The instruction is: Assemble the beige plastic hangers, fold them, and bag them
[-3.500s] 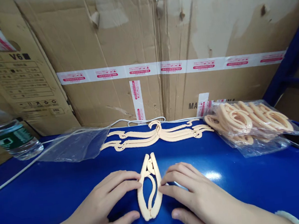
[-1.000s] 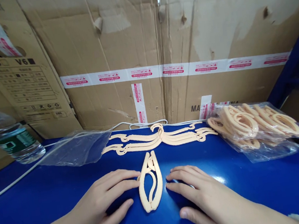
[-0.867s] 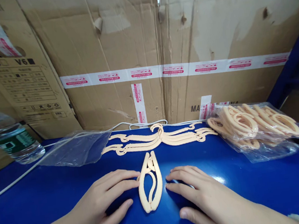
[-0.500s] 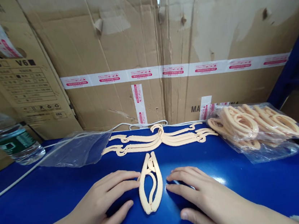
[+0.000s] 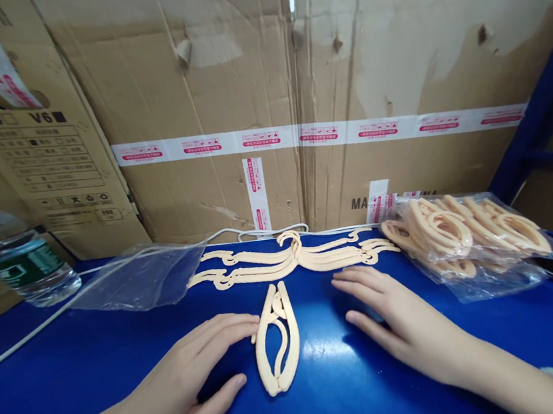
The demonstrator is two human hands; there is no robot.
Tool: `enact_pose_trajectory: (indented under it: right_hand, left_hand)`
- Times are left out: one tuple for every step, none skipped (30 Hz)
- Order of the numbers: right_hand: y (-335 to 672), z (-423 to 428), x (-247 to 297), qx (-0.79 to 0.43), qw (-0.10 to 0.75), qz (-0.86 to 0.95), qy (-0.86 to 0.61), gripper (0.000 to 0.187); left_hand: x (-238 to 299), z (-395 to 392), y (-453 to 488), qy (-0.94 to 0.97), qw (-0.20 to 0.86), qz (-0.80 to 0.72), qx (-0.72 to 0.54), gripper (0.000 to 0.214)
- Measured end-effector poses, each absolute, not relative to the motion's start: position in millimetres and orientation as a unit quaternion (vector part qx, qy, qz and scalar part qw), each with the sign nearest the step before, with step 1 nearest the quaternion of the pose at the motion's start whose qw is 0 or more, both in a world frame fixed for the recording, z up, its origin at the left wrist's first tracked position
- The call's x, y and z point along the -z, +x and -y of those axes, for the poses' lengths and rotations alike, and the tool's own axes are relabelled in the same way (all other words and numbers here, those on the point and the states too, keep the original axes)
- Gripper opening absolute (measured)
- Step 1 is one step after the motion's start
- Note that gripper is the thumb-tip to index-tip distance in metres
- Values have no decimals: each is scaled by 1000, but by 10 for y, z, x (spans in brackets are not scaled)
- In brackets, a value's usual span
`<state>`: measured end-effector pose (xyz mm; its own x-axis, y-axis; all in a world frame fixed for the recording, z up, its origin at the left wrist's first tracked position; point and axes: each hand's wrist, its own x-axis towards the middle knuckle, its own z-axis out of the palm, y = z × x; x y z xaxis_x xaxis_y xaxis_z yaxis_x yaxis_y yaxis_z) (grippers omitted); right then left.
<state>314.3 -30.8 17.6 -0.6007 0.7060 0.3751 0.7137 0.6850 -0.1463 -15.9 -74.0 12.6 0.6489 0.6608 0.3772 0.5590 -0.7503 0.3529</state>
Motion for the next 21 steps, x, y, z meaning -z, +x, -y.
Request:
enact_pose_trajectory:
  right_hand:
    - [3193, 249, -145, 22, 209, 889, -406, 46]
    - [3237, 196, -117, 33, 210, 885, -414, 48]
    - [3274, 151, -91, 42, 208, 882, -420, 50]
    - [3303, 114, -67, 49, 204, 880, -425, 52]
    - [3323, 85, -45, 54, 198, 880, -429, 55]
    - [3338, 61, -25, 57, 190, 879, -433, 57]
    - [3347, 42, -8, 58, 182, 879, -438, 60]
    - [3353, 28, 7, 57, 172, 879, -442, 62]
    - [3358, 16, 18, 54, 161, 879, -446, 64]
    - [3361, 8, 27, 50, 151, 879, -450, 65]
    - [3365, 1, 33, 46, 145, 879, -453, 65]
    - [3370, -5, 37, 43, 143, 878, -455, 64]
    - [3376, -10, 40, 44, 147, 876, -457, 62]
    - [3382, -16, 44, 47, 154, 874, -458, 59]
    - [3390, -22, 47, 51, 166, 872, -458, 55]
    - [3397, -30, 51, 53, 179, 870, -456, 50]
    - [3405, -38, 55, 53, 192, 869, -453, 46]
    - [3411, -46, 57, 48, 203, 869, -448, 41]
    - [3416, -54, 57, 40, 213, 870, -442, 38]
    - [3418, -60, 54, 29, 223, 871, -437, 34]
    - [3417, -63, 48, 18, 232, 871, -433, 32]
  left_hand:
    - [-128, 743, -160, 902, 101, -337, -251, 53]
    - [-130, 745, -160, 902, 100, -336, -250, 53]
    - [-132, 747, -161, 903, 99, -336, -248, 54]
    - [-134, 748, -161, 904, 98, -336, -245, 54]
    - [-134, 749, -161, 904, 99, -336, -244, 54]
    - [-135, 750, -160, 904, 100, -338, -244, 54]
    - [-137, 751, -160, 902, 102, -339, -246, 54]
    - [-139, 753, -160, 901, 103, -340, -250, 54]
    - [-144, 754, -159, 899, 104, -342, -253, 54]
    - [-150, 755, -159, 900, 105, -342, -248, 54]
    - [-156, 756, -159, 902, 105, -343, -240, 53]
    - [-162, 758, -158, 904, 105, -343, -231, 53]
    - [-166, 759, -158, 906, 106, -344, -225, 53]
    - [-166, 760, -158, 906, 106, -344, -222, 53]
    - [-163, 761, -157, 905, 106, -345, -224, 53]
    - [-157, 761, -157, 904, 107, -345, -229, 53]
    - [-149, 761, -157, 902, 106, -346, -236, 53]
    - [-141, 760, -157, 901, 106, -347, -239, 53]
    - [-133, 759, -158, 900, 106, -348, -239, 54]
    - [-127, 757, -159, 901, 105, -348, -239, 54]
    - [-123, 756, -159, 901, 104, -347, -239, 54]
